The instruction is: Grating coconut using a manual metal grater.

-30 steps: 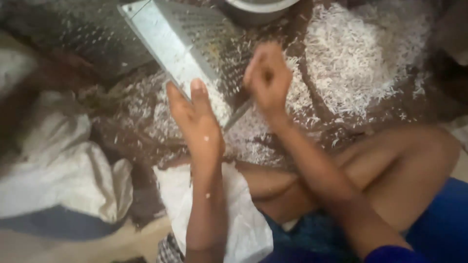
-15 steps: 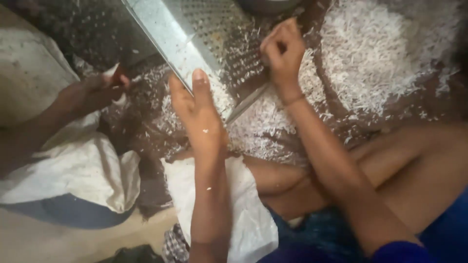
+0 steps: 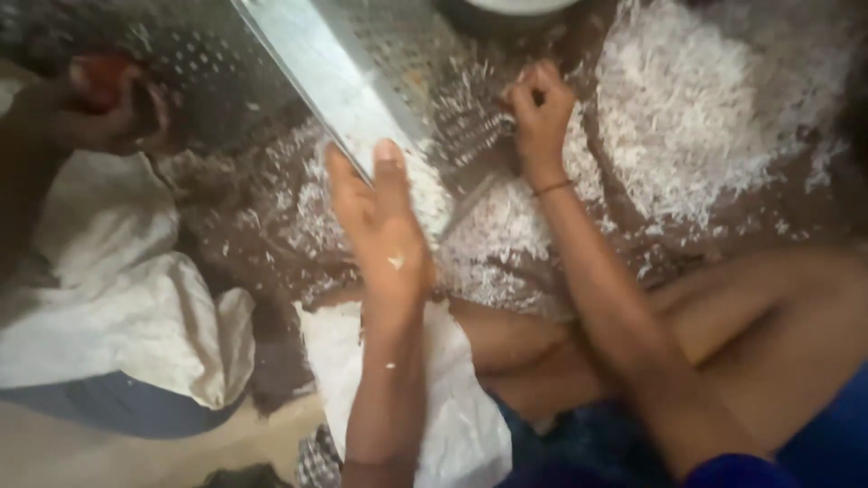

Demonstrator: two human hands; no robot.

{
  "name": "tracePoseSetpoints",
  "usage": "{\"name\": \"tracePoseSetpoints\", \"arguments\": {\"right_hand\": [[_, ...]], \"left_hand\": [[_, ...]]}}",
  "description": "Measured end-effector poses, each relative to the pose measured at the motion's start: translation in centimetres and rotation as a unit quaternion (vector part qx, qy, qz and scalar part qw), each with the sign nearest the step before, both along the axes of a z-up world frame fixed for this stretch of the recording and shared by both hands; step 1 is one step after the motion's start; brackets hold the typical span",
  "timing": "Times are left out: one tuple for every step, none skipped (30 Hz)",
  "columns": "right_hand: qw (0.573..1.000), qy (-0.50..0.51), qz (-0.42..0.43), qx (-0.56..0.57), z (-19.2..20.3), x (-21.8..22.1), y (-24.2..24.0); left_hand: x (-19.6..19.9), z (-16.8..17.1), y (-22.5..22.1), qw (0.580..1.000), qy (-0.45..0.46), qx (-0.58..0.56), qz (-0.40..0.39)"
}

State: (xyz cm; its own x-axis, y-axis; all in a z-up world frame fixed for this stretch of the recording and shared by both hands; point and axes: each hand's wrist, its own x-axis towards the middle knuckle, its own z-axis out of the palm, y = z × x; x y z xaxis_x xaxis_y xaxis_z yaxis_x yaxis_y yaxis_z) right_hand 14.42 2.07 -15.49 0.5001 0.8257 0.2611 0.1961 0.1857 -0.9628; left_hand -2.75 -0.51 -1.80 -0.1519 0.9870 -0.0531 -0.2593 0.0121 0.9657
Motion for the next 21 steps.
{"name": "tracePoseSetpoints", "arguments": {"right_hand": [[1.000,0.002,0.002,-0.025,-0.5,0.7,0.3],[0.999,0.004,0.004,-0.049,-1.1,1.3,0.7],[0.998,0.004,0.012,-0.054,3.7,-0.5,0.6],[0.995,-0.054,0.053,0.069,8.4,-2.4,0.1],[0.974,-0.103,0.087,0.181,13.1,-4.4,-2.1],[0.977,-0.096,0.089,0.166,7.3,-3.5,-2.2],[0.989,-0.082,0.046,0.110,2.5,-1.7,-1.1],[0.996,-0.065,0.002,0.056,-1.5,0.6,0.2],[0.995,-0.068,-0.001,0.068,-0.8,0.6,0.6],[0.998,-0.046,0.004,0.040,-0.4,0.4,1.0],[1.000,-0.020,0.017,-0.003,-0.4,-0.2,0.3],[1.000,-0.019,0.021,-0.006,2.6,-1.4,-0.2],[0.997,0.031,0.051,0.037,5.6,-3.0,-1.5],[0.990,0.083,0.079,0.080,8.8,-4.3,-2.7],[0.991,0.081,0.074,0.079,2.7,-2.1,-1.3],[1.000,0.007,0.021,0.018,-2.6,0.5,-0.3],[0.997,-0.066,-0.030,-0.034,-7.5,3.2,1.9],[0.997,-0.069,-0.033,-0.028,-5.8,2.9,1.7],[0.996,-0.086,-0.028,-0.006,-4.5,2.4,1.3],[0.994,-0.103,-0.022,0.017,-3.3,1.8,1.0],[0.995,-0.101,-0.021,0.006,-3.3,1.7,0.4]], "left_hand": [[0.2,0.2,0.1,1.000,0.009,-0.001,-0.015],[0.4,0.3,0.4,0.999,0.019,-0.001,-0.029],[0.5,0.3,0.4,1.000,0.019,-0.006,-0.022],[0.7,0.2,0.5,0.999,0.047,-0.001,-0.025],[0.6,0.1,-0.2,0.996,0.080,-0.008,-0.036],[-0.1,0.2,-0.9,0.995,0.085,-0.024,-0.037],[-0.2,0.6,-0.3,0.998,0.045,-0.027,-0.038],[-0.4,1.3,0.3,0.999,0.006,-0.030,-0.040],[-0.2,0.8,0.6,0.999,0.004,-0.018,-0.043],[-0.1,0.0,1.0,0.999,0.015,-0.006,-0.032],[-0.3,-1.1,0.4,0.999,0.030,-0.009,-0.016],[-0.1,-0.7,0.7,0.999,0.030,-0.012,-0.012],[-0.2,-0.2,0.3,0.999,0.045,-0.003,-0.026],[-0.2,0.3,-0.1,0.997,0.060,0.007,-0.040],[-0.4,-0.1,-0.1,0.997,0.058,0.005,-0.046],[-0.4,-0.3,0.0,0.999,0.034,0.003,-0.038],[-0.4,-0.4,0.5,1.000,0.009,0.008,-0.028],[-0.3,-0.2,0.7,0.999,0.006,0.015,-0.031],[-0.2,-0.1,0.6,0.999,0.002,0.009,-0.034],[-0.3,-0.2,0.6,0.999,-0.002,0.004,-0.037],[-0.5,-0.3,0.1,0.999,-0.001,-0.006,-0.036]]}}
